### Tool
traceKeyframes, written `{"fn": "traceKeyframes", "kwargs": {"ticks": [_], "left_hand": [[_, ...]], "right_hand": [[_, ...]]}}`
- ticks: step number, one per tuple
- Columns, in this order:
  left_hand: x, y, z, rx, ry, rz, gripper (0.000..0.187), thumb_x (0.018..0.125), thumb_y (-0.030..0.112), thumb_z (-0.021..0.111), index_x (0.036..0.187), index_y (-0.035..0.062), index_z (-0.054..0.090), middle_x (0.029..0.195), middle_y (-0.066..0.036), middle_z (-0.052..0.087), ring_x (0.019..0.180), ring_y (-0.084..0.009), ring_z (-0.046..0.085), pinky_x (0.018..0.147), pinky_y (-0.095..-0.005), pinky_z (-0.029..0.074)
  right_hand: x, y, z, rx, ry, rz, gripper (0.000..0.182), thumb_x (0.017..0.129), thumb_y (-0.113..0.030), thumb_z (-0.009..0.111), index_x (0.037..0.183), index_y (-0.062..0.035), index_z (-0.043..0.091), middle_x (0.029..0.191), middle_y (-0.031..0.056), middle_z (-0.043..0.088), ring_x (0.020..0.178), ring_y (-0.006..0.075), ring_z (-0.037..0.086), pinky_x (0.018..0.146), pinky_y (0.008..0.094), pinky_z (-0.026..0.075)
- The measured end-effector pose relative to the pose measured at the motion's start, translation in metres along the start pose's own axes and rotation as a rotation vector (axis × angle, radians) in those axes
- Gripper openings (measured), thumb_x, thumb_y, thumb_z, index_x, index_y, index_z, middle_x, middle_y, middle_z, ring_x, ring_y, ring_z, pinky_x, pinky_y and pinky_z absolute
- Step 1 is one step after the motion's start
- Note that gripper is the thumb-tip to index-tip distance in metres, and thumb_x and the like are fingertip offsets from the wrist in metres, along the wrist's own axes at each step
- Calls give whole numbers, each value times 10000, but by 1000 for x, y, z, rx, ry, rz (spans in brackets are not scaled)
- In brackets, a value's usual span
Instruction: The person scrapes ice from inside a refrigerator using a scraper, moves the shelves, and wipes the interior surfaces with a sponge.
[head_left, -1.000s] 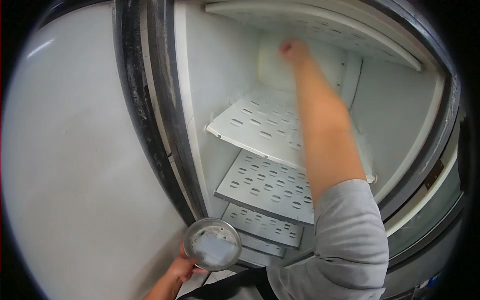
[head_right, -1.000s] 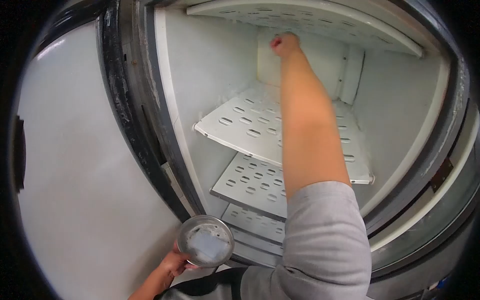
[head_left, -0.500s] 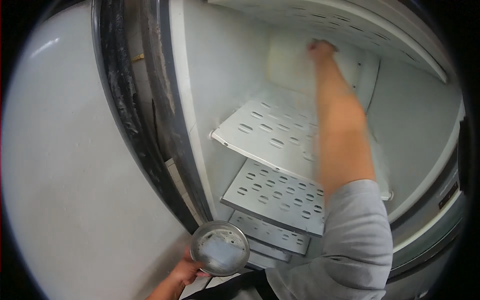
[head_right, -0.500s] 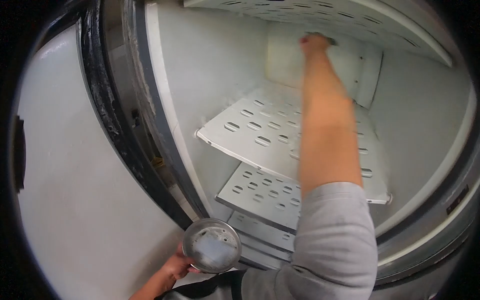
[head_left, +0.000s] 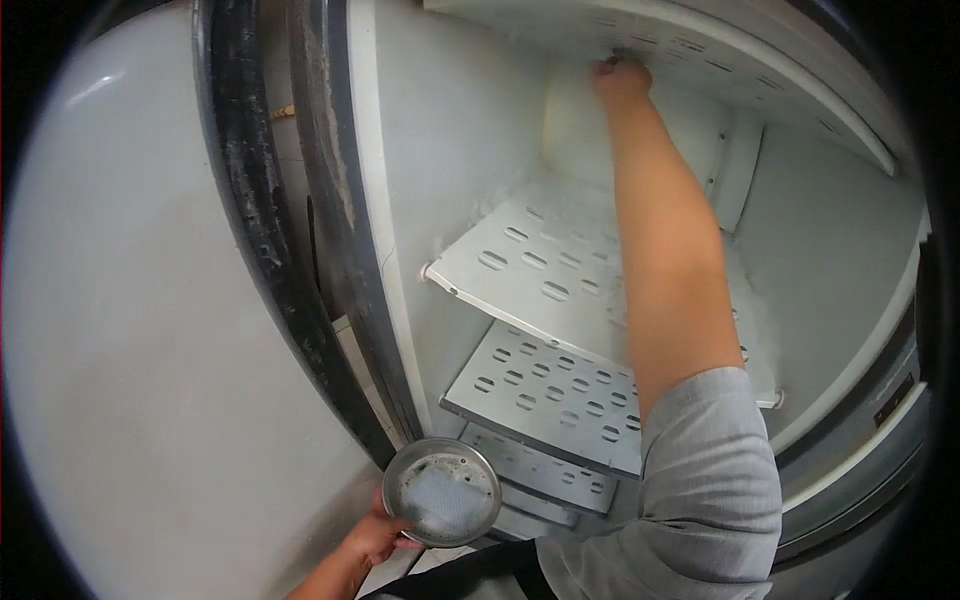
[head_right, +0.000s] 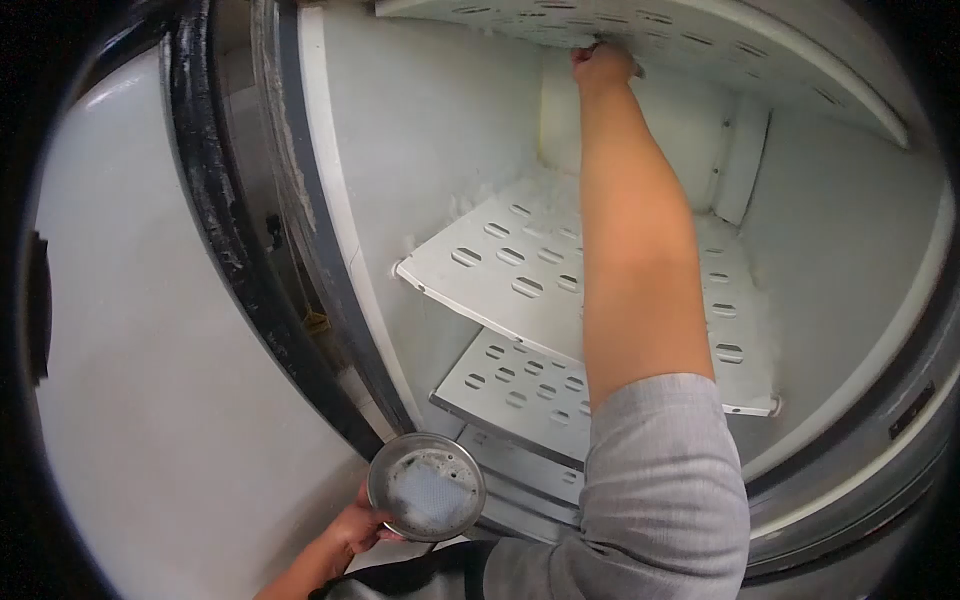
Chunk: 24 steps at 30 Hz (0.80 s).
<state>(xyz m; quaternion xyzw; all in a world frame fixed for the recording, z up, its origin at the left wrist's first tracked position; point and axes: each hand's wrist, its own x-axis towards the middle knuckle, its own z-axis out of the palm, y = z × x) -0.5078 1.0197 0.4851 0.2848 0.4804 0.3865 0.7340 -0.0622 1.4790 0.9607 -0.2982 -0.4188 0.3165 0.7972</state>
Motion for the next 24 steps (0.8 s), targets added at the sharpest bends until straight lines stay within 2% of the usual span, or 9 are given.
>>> {"fn": "traceKeyframes", "kwargs": {"ticks": [3,6,9,12,16,18,20,23,24], "left_hand": [[-8,4,6,10,-16,-4,803,691,-168,510,1324,214,197,1243,-144,382,985,-373,536,574,-448,575],[-21,15,19,24,-16,12,774,706,-157,505,1318,201,196,1246,-151,380,1004,-387,526,619,-482,571],[-20,18,15,87,-41,3,745,735,-125,504,1322,188,169,1240,-160,392,986,-372,542,628,-462,571],[-29,27,28,204,-32,52,716,763,-85,501,1334,177,158,1218,-163,427,906,-321,595,584,-384,580],[-38,13,20,122,-68,62,751,754,-108,459,1345,218,131,1259,-194,359,998,-392,534,631,-465,577],[-38,8,16,62,-91,73,754,756,-105,439,1356,221,121,1248,-192,372,1005,-385,530,607,-454,580],[-35,5,12,78,-73,73,750,753,-104,429,1361,213,124,1256,-193,360,1005,-375,530,587,-427,584],[-35,-3,6,93,-7,-14,749,750,-105,405,1371,206,122,1266,-196,344,981,-353,549,559,-371,590],[-34,-7,5,74,-27,20,751,745,-105,402,1371,204,123,1261,-198,346,953,-346,563,546,-352,589]], "right_hand": [[-18,13,42,632,-142,303,150,882,-149,436,820,-24,494,671,78,502,601,196,495,516,360,427],[-23,49,79,749,-844,597,151,892,-142,427,824,-20,486,672,80,501,597,195,491,508,360,426],[-105,-15,79,693,-155,242,126,876,-90,433,768,-27,446,610,42,420,509,162,396,466,322,376],[-176,-62,60,-19,-390,232,115,840,-108,491,749,-41,468,615,45,453,558,177,467,470,344,397],[-227,-80,24,-1070,-743,231,136,751,-152,614,741,-46,529,660,57,543,714,225,591,535,397,485],[-273,-114,-29,-1390,-629,23,235,772,-171,580,966,-49,527,852,82,560,726,236,588,576,386,521],[-254,-126,-92,-1662,-398,234,419,793,-165,547,1179,-32,452,1050,107,530,754,242,595,555,370,540],[-277,-134,-141,-2049,-451,6,392,824,-242,506,1148,-23,491,857,117,569,768,214,598,543,333,522],[-289,-126,-158,-1946,-404,-346,366,835,-277,490,1093,-20,515,825,108,569,736,197,585,553,312,499]]}}
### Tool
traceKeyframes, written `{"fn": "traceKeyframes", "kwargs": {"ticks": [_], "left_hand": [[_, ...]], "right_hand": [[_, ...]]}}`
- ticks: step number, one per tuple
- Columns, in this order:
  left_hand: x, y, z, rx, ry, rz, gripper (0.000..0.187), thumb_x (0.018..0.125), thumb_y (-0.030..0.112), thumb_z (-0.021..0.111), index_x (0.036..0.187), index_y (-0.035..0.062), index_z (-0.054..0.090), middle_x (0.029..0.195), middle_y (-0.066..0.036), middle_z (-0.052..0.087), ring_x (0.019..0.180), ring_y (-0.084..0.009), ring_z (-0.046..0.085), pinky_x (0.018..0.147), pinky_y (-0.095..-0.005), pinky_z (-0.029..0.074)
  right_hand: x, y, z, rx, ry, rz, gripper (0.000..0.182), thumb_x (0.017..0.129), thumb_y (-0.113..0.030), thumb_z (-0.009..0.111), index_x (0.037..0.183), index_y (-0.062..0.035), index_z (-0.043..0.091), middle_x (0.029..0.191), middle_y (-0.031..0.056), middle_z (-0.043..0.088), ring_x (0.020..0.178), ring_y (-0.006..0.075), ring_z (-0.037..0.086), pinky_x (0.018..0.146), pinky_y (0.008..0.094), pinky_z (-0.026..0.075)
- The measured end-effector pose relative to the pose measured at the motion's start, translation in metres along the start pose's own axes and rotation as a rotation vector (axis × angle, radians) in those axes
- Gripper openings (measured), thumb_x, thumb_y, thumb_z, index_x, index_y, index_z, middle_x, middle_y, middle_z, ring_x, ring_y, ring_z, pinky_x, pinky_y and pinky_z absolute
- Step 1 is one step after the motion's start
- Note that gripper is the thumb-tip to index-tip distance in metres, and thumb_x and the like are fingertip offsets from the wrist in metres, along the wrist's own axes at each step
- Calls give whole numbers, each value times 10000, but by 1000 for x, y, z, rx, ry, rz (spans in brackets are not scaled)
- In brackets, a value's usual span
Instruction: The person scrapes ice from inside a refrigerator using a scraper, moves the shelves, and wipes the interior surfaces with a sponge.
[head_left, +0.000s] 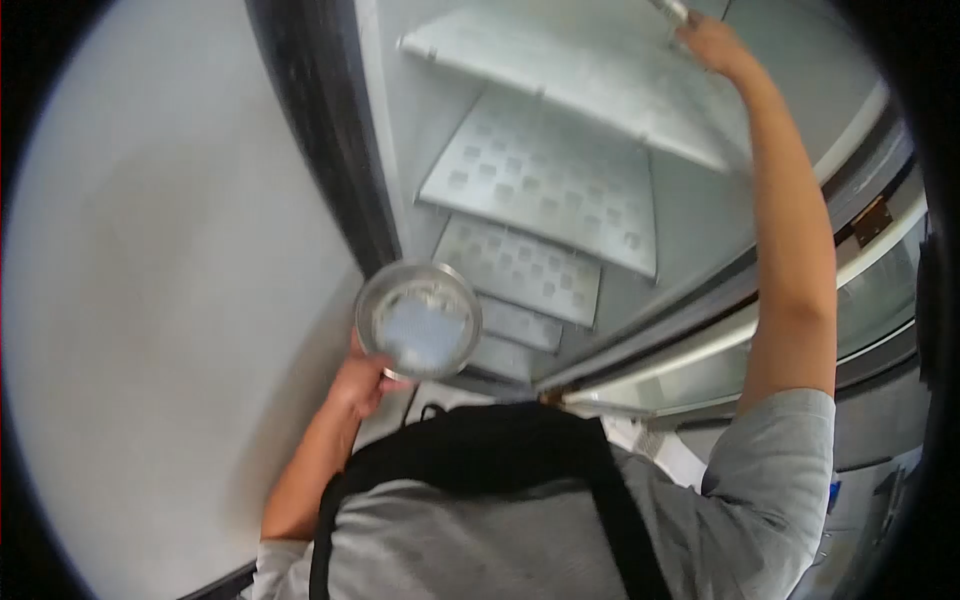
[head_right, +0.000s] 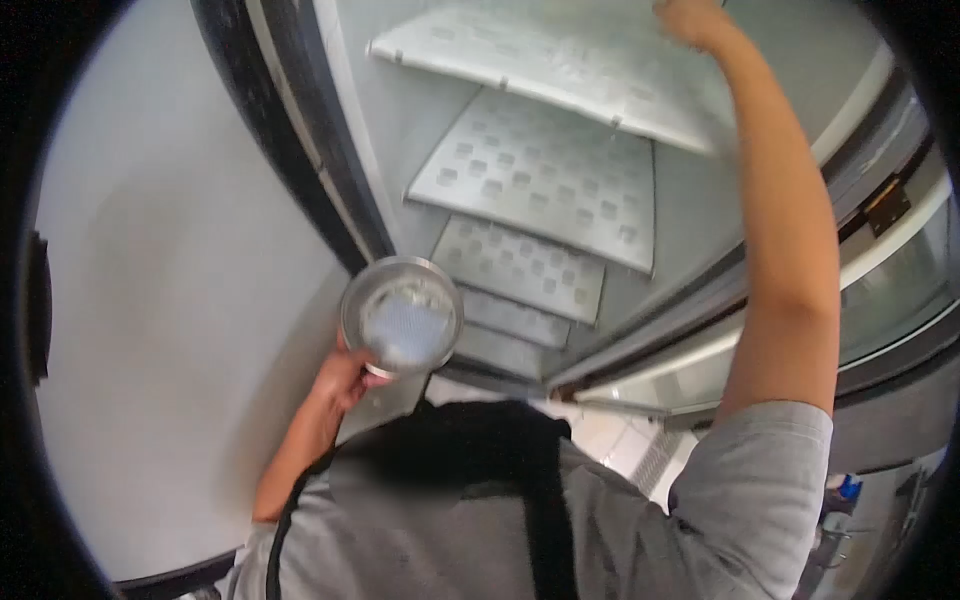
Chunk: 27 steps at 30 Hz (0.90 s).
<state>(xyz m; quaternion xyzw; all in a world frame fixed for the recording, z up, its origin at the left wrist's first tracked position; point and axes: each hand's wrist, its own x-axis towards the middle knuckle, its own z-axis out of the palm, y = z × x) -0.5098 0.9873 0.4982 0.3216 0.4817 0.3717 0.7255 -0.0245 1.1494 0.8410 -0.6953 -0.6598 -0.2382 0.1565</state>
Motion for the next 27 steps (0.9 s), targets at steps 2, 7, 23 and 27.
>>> {"fn": "traceKeyframes", "kwargs": {"ticks": [2,7,23,27], "left_hand": [[0,-8,-7,-53,-17,19,759,736,-108,396,1373,199,121,1252,-202,349,912,-341,579,532,-332,588],[4,-7,-12,-84,-33,-32,773,712,-119,385,1373,179,116,1225,-203,356,853,-349,585,519,-325,585],[19,-22,-23,-81,-75,-43,725,704,-84,396,1339,188,174,1251,-196,377,941,-371,578,522,-344,579],[26,-30,-27,-35,-94,-30,720,711,-68,413,1342,181,172,1242,-186,395,971,-373,565,594,-423,578]], "right_hand": [[-50,-49,-10,238,141,-50,369,852,-312,457,1057,-15,535,798,93,575,675,175,551,582,281,461],[-184,-156,-9,615,-307,-161,344,867,-229,441,1146,-30,473,787,117,603,655,196,533,632,312,452],[-211,-124,-15,164,173,-238,378,788,-51,569,1163,-47,528,1209,175,475,1085,348,486,861,394,452],[-171,-61,-28,-71,-278,116,472,900,-328,423,1263,-27,424,1316,202,385,1206,364,378,974,423,351]]}}
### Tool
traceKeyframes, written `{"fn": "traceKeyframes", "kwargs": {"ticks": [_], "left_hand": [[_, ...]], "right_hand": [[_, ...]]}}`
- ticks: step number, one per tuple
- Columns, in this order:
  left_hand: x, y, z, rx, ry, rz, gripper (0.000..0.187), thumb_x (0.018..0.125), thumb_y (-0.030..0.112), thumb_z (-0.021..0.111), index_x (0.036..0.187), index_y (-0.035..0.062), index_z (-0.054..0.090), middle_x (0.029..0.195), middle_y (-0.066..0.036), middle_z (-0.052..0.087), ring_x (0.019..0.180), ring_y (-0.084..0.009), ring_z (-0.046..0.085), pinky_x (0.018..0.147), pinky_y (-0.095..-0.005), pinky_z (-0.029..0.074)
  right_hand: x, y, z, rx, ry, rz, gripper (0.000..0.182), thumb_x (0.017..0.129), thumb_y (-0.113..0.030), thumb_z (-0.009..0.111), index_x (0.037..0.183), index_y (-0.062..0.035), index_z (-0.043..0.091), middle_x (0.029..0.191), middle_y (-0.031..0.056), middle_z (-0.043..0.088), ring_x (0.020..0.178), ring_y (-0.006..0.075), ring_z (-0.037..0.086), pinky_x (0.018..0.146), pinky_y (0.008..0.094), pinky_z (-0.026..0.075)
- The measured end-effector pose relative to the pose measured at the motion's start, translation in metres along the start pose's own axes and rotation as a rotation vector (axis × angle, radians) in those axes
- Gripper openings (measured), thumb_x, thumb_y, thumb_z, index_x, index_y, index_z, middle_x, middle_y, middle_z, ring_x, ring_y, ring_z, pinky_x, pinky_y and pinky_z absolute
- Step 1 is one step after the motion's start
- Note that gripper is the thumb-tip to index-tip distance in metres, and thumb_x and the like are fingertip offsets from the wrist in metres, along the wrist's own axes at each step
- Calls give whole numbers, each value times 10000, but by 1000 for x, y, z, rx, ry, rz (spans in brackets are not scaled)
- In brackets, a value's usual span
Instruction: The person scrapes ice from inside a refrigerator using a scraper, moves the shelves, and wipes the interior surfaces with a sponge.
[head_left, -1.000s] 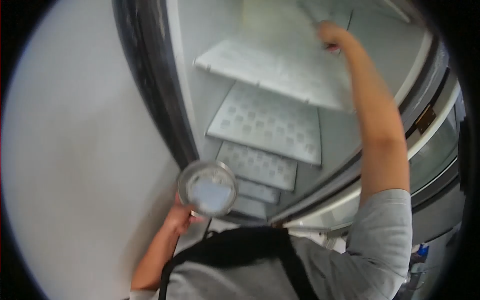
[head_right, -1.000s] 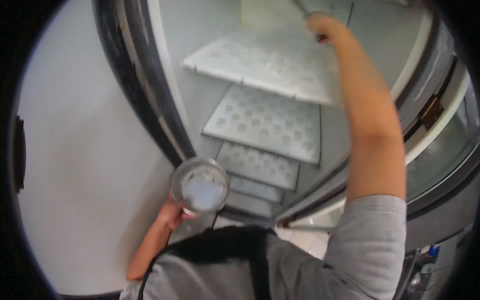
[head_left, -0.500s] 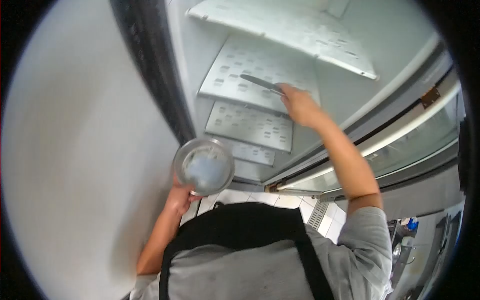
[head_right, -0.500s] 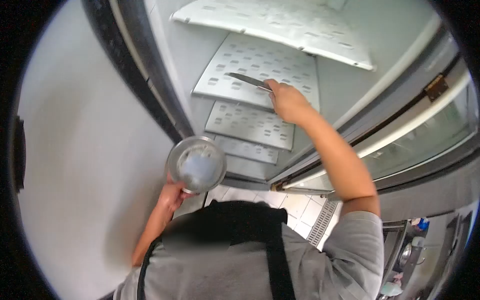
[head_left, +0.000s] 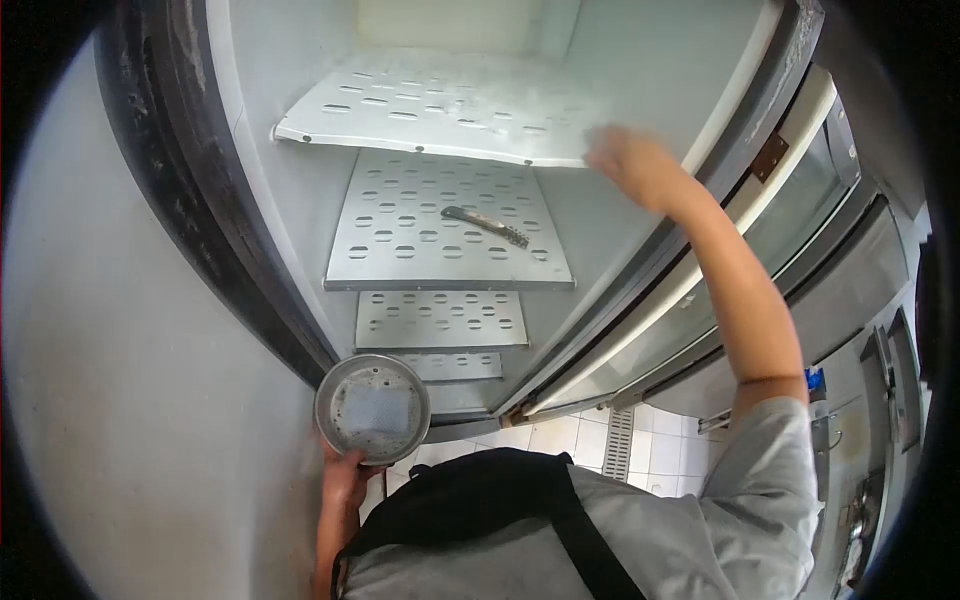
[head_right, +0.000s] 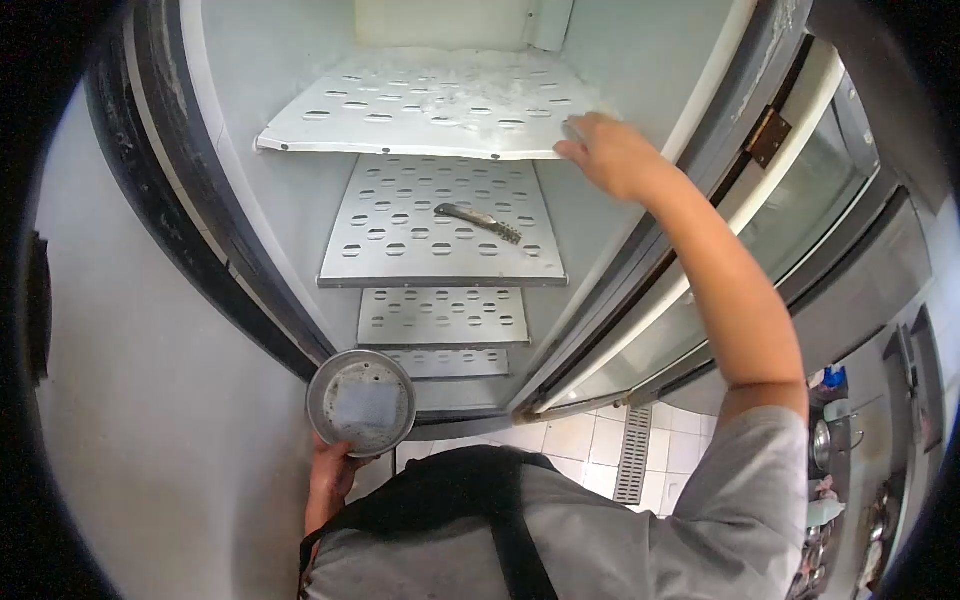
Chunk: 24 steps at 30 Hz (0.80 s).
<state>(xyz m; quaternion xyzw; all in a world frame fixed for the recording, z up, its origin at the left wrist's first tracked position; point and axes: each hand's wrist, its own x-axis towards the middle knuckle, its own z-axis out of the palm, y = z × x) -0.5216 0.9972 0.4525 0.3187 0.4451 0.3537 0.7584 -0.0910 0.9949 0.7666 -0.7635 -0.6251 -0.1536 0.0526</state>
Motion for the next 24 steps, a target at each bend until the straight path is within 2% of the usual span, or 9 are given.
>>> {"fn": "traceKeyframes", "kwargs": {"ticks": [1,4,7,10,14,16,18,20,24], "left_hand": [[3,-3,-3,10,-2,3,721,712,-67,415,1344,180,170,1243,-184,396,975,-373,563,614,-441,576],[0,-2,-5,-89,-26,2,749,719,-91,394,1343,221,123,1257,-192,362,966,-385,558,568,-418,590],[-8,7,2,-31,-15,-1,743,728,-83,426,1353,212,154,1285,-177,347,1056,-390,504,698,-488,552],[-4,-1,-1,-66,11,36,753,731,-81,442,1355,225,153,1295,-165,342,1089,-389,475,719,-508,541],[4,-23,-13,-77,59,21,788,739,-98,452,1367,262,142,1297,-160,357,1082,-387,483,715,-520,541],[2,-13,0,-50,72,9,782,738,-114,450,1360,266,166,1290,-164,372,1059,-389,502,708,-517,545],[-6,-6,4,-33,98,14,777,736,-123,451,1355,264,184,1282,-168,384,1037,-391,519,701,-512,549],[-4,-6,9,-69,112,55,773,733,-127,454,1351,258,197,1275,-174,393,1014,-395,534,693,-505,554],[1,-8,15,-86,189,9,780,709,-128,459,1345,243,204,1260,-178,403,996,-403,537,659,-485,564]], "right_hand": [[13,7,4,-53,-106,33,537,918,-406,380,1293,-20,390,1341,210,357,1229,367,354,1003,428,319],[49,-15,7,-40,-276,147,809,853,-636,280,1363,-8,253,1398,221,258,1297,364,245,1066,432,204],[85,-29,11,-9,-357,287,968,757,-734,350,1389,-19,185,1422,230,189,1323,369,177,1085,428,149],[139,-17,43,176,-284,236,1037,709,-764,387,1390,-11,176,1439,226,137,1342,353,117,1085,433,130],[245,-66,84,531,-342,27,902,758,-714,389,1410,-123,191,1462,162,127,1345,324,125,1070,462,154],[277,-96,93,616,-322,-63,870,773,-697,384,1407,-131,201,1455,151,151,1340,318,141,1068,458,160],[290,-74,91,509,-194,-78,837,788,-679,379,1405,-139,211,1449,139,175,1335,313,157,1066,454,166],[288,-20,83,317,-69,-6,804,804,-661,374,1402,-146,221,1442,127,199,1330,307,173,1064,451,172],[279,63,87,-37,-26,207,740,835,-626,364,1397,-162,241,1430,104,248,1320,296,204,1061,444,185]]}}
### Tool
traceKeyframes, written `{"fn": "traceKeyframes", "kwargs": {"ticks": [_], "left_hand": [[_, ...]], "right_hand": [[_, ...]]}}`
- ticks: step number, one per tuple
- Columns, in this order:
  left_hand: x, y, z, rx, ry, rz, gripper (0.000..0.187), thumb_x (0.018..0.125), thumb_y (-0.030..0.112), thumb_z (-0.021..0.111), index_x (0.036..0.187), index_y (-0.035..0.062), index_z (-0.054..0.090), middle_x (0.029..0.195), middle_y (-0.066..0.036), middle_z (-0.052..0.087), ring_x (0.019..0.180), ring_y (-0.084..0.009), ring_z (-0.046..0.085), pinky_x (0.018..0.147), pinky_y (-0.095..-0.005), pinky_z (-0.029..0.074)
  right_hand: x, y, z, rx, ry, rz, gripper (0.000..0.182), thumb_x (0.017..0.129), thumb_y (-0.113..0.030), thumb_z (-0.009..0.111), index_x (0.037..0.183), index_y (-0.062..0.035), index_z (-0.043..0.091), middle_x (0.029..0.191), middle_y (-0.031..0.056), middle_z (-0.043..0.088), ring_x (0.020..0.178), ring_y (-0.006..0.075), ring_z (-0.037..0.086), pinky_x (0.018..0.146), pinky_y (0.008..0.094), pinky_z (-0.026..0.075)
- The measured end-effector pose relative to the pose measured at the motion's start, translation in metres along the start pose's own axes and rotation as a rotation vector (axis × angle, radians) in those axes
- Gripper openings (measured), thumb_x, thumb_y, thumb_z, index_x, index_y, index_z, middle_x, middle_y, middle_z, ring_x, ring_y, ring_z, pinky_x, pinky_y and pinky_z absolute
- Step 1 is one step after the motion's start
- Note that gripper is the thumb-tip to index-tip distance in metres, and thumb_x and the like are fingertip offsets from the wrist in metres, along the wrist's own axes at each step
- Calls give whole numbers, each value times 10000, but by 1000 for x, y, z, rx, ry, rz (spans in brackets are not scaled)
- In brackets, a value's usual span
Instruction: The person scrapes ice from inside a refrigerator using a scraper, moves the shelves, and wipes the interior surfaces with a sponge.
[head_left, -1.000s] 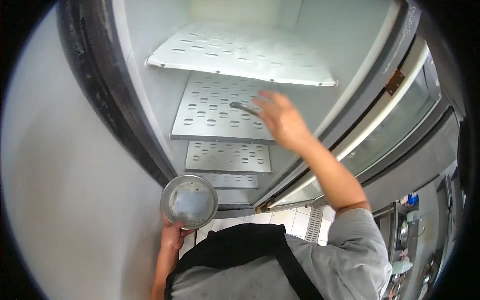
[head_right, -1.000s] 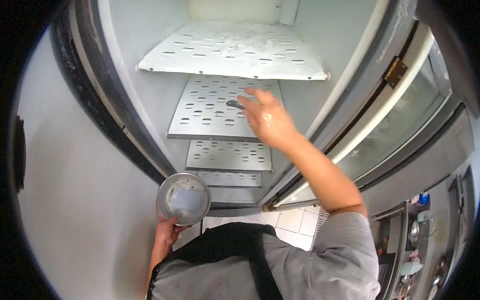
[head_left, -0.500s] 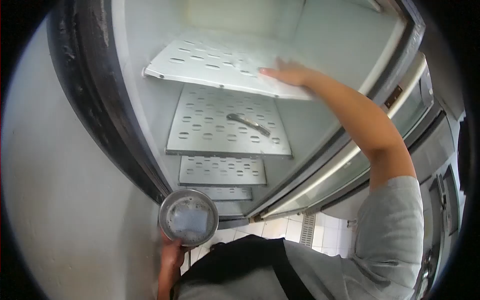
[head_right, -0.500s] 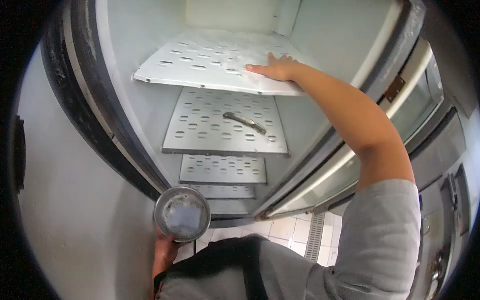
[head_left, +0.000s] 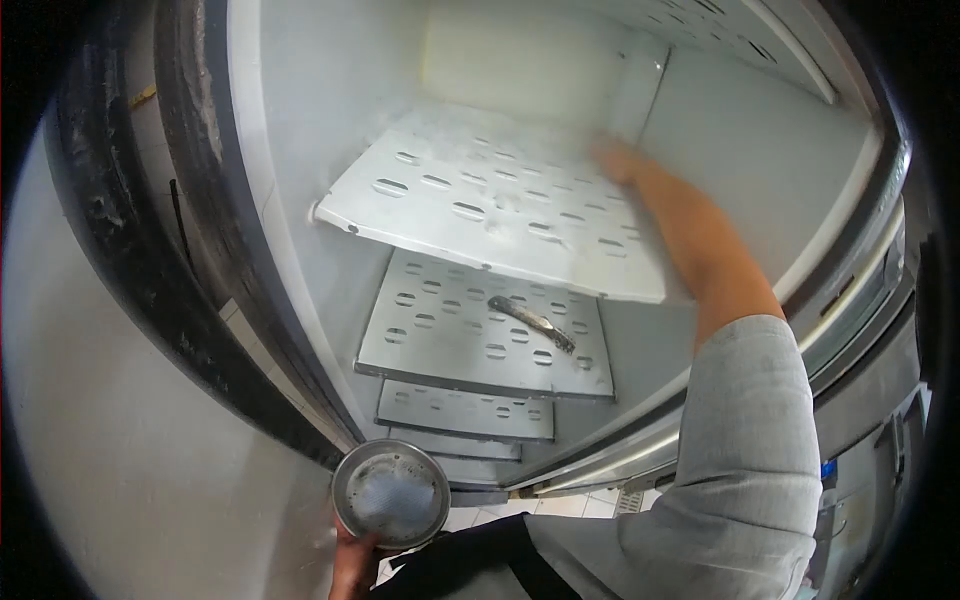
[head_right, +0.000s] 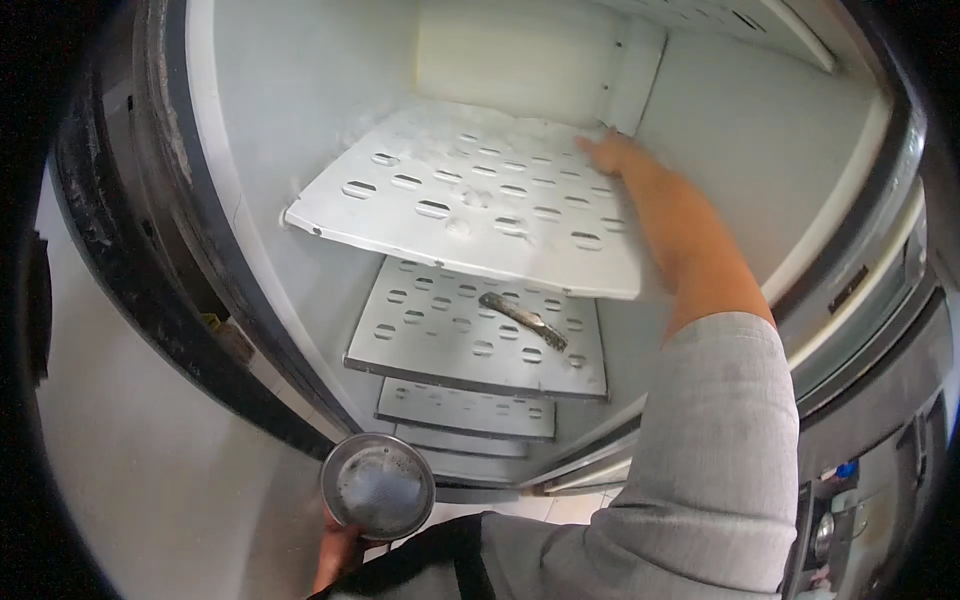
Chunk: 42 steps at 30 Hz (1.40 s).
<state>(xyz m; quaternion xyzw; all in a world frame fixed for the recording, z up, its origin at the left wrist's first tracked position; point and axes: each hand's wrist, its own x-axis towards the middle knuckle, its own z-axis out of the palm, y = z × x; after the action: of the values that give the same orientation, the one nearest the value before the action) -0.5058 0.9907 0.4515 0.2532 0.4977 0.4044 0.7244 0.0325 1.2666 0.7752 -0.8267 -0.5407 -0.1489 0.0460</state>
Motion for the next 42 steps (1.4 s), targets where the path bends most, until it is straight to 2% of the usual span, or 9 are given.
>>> {"fn": "traceKeyframes", "kwargs": {"ticks": [3,9,12,15,19,25,28,35,42], "left_hand": [[-2,1,3,-12,7,-9,821,683,-121,473,1342,262,168,1270,-151,367,1027,-409,511,597,-496,570],[-17,14,13,37,54,-24,754,721,-119,487,1343,212,219,1256,-151,422,951,-384,559,609,-430,553],[0,-25,-10,-30,8,89,811,698,-131,493,1350,228,171,1239,-118,417,959,-320,554,503,-384,553],[-22,1,5,77,80,64,799,738,-118,520,1367,235,176,1258,-125,433,985,-341,556,623,-420,553],[-34,1,3,-59,67,34,899,694,-142,496,1387,272,101,1276,-104,392,971,-302,552,528,-355,562],[-38,11,0,41,42,25,855,717,-145,488,1376,278,145,1275,-127,394,1027,-346,529,657,-456,562],[-38,14,-5,-53,-30,0,918,706,-138,479,1400,290,59,1319,-107,347,998,-304,545,565,-369,571],[-79,49,8,-55,-73,-6,866,735,-138,434,1390,295,68,1315,-145,330,1022,-335,545,610,-401,580],[-136,71,-8,-53,-45,-26,799,722,-146,407,1374,219,125,1225,-174,401,903,-322,594,553,-361,579]], "right_hand": [[20,-13,12,-7,32,-7,705,851,-604,360,1394,-168,253,1422,93,273,1314,290,222,1058,439,192],[77,-110,33,488,23,-209,686,859,-582,365,1389,-160,262,1416,95,283,1307,286,233,1055,431,199],[92,-147,32,735,-40,-244,677,862,-571,367,1387,-156,267,1413,97,288,1304,285,238,1053,426,202],[102,-188,29,922,-100,-264,667,866,-560,369,1384,-152,271,1411,98,293,1301,283,244,1051,422,206],[103,-234,20,1048,-172,-286,655,871,-546,372,1381,-146,278,1407,100,299,1297,281,251,1048,417,210],[32,-227,-14,1110,-297,-408,622,874,-494,407,1365,-126,304,1393,107,312,1276,276,278,1033,398,229],[10,-233,-17,1166,-291,-521,598,866,-474,442,1337,-120,338,1347,103,354,1232,260,318,1008,388,254],[-109,-248,-59,1085,-230,-394,523,863,-495,459,1230,-123,418,1165,71,466,1096,193,418,913,357,352],[-167,-252,-77,1386,-590,-723,428,889,-441,451,1134,-90,462,1076,34,534,998,134,506,839,270,418]]}}
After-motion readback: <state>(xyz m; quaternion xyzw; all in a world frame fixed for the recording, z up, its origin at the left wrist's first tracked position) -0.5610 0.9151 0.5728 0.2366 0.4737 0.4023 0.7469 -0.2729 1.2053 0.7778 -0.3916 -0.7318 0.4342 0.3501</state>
